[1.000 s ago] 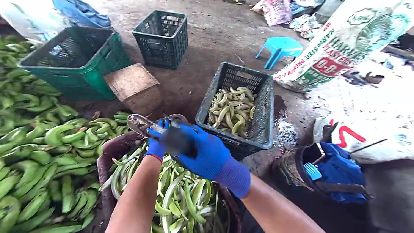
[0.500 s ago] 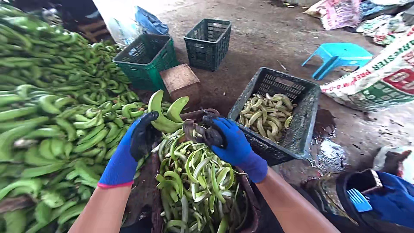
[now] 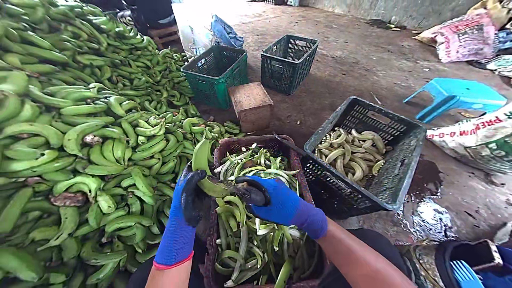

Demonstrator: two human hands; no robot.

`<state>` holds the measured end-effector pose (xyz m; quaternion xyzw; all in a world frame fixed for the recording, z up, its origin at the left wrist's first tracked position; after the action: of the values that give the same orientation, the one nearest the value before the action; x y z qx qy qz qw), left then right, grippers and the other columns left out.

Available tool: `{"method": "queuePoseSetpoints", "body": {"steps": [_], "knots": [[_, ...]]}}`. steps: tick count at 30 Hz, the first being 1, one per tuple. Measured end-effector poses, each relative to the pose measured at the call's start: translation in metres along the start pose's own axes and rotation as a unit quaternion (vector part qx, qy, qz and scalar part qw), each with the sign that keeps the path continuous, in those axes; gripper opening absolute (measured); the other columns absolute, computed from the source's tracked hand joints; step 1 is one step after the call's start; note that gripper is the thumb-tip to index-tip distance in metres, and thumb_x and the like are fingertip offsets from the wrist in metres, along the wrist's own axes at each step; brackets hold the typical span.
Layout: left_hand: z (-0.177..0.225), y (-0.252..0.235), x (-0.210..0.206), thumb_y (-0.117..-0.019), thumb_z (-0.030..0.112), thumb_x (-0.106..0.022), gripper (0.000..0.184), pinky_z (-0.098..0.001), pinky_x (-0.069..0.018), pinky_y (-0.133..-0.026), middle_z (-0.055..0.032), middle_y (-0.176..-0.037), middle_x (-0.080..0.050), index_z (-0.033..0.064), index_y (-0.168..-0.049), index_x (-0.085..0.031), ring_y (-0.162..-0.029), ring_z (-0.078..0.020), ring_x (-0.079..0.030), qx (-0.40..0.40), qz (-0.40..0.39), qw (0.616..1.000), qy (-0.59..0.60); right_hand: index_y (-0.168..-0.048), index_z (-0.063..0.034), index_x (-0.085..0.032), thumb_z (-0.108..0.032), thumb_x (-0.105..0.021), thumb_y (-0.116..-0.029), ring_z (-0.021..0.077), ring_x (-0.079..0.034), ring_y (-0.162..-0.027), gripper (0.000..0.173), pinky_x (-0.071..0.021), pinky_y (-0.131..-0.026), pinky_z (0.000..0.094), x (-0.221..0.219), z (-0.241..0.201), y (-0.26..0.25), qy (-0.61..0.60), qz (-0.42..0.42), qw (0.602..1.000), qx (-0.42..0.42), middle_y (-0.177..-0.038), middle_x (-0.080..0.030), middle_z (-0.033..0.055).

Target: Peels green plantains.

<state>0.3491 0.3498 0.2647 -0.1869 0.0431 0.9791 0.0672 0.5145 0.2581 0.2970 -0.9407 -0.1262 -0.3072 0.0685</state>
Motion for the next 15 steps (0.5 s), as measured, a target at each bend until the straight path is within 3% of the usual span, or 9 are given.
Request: {"method": "queuePoseSetpoints", "body": {"steps": [4,5,8,9,11,12,13,15], "knots": [[0.002,-0.012,0.018,-0.0941,0.008,-0.052,0.053,-0.0253,-0.0563,-0.07,-0.0066,-0.107,-0.062,0.0025,-0.145,-0.038,-0.083,-0.0088,-0.064,-0.033,0.065,0.993,-0.089,-0.158,-0.0126,-0.038,-0.021,-0.068,-0.0952,0.0339,-0.061,-0.123,0.069,-0.0457,-0.106,0.0551,-0.021,0.025,-0.004,0.039,-0.14,0.984,-0.099,-0.135,-0.062,0.0203],[0.004,-0.017,0.028,-0.0946,0.009,-0.053,0.053,-0.027,-0.0562,-0.071,-0.0082,-0.109,-0.062,0.0025,-0.145,-0.039,-0.085,-0.0097,-0.064,-0.043,0.086,0.99,-0.106,-0.155,-0.0123,-0.043,-0.019,-0.067,-0.0943,0.0337,-0.06,-0.125,0.065,-0.045,-0.107,0.0552,-0.019,0.03,-0.001,0.064,-0.15,0.98,-0.11,-0.136,-0.062,0.0193],[0.016,-0.03,0.052,-0.0957,0.012,-0.057,0.056,-0.0306,-0.0556,-0.073,-0.0095,-0.117,-0.06,0.008,-0.147,-0.037,-0.089,-0.0121,-0.063,-0.069,0.123,0.979,-0.146,-0.141,-0.0106,-0.059,-0.016,-0.068,-0.092,0.0324,-0.066,-0.114,0.05,-0.0495,-0.099,0.0554,-0.012,0.034,0.013,0.081,-0.162,0.977,-0.112,-0.123,-0.068,0.0178],[0.02,-0.03,0.049,-0.0942,0.013,-0.06,0.059,-0.0311,-0.0559,-0.071,-0.0105,-0.118,-0.06,0.0087,-0.149,-0.037,-0.088,-0.013,-0.064,-0.074,0.112,0.974,-0.184,-0.142,-0.011,-0.058,-0.017,-0.068,-0.0921,0.0319,-0.064,-0.116,0.051,-0.0488,-0.101,0.0543,-0.009,0.036,0.013,0.079,-0.151,0.978,-0.117,-0.126,-0.067,0.0178],[0.017,-0.024,0.029,-0.0904,0.009,-0.068,0.067,-0.038,-0.0568,-0.08,-0.0185,-0.127,-0.06,0.0051,-0.151,-0.038,-0.098,-0.0203,-0.065,-0.071,0.064,0.961,-0.261,-0.144,-0.0151,-0.057,-0.019,-0.071,-0.0904,0.0326,-0.057,-0.128,0.056,-0.0462,-0.107,0.0531,-0.005,0.041,0.006,0.079,-0.1,0.986,-0.11,-0.144,-0.055,0.0183],[0.011,-0.02,0.019,-0.0902,0.007,-0.068,0.067,-0.0378,-0.0561,-0.083,-0.0196,-0.128,-0.059,0.0025,-0.15,-0.038,-0.1,-0.0204,-0.065,-0.065,0.049,0.96,-0.267,-0.143,-0.0177,-0.06,-0.02,-0.072,-0.0879,0.0337,-0.053,-0.135,0.056,-0.045,-0.109,0.053,-0.003,0.043,0.002,0.082,-0.073,0.989,-0.097,-0.153,-0.047,0.0186],[0.006,-0.015,0.01,-0.0911,0.007,-0.066,0.063,-0.0323,-0.0559,-0.08,-0.015,-0.121,-0.061,0.0023,-0.148,-0.039,-0.095,-0.015,-0.064,-0.053,0.044,0.967,-0.243,-0.141,-0.0197,-0.062,-0.022,-0.074,-0.0857,0.037,-0.047,-0.14,0.057,-0.0426,-0.111,0.0547,-0.003,0.047,-0.001,0.086,-0.056,0.991,-0.089,-0.16,-0.038,0.0208],[-0.001,-0.007,-0.003,-0.0955,0.004,-0.058,0.049,-0.0225,-0.0544,-0.063,-0.0048,-0.101,-0.063,0.0042,-0.142,-0.042,-0.075,-0.0066,-0.063,-0.02,0.037,0.991,-0.128,-0.139,-0.0237,-0.065,-0.029,-0.076,-0.0832,0.044,-0.037,-0.145,0.057,-0.0362,-0.114,0.0604,0.0,0.049,-0.005,0.11,-0.033,0.99,-0.077,-0.164,-0.029,0.0233]]}}
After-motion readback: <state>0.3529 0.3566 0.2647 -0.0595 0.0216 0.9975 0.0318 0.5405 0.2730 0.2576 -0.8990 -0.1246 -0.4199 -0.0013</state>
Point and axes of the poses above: each hand's wrist, its own y-axis away from the middle knuckle, its own x-axis out of the back of the hand, z = x × y, the point moved 10 cm from there along -y, towards the middle knuckle
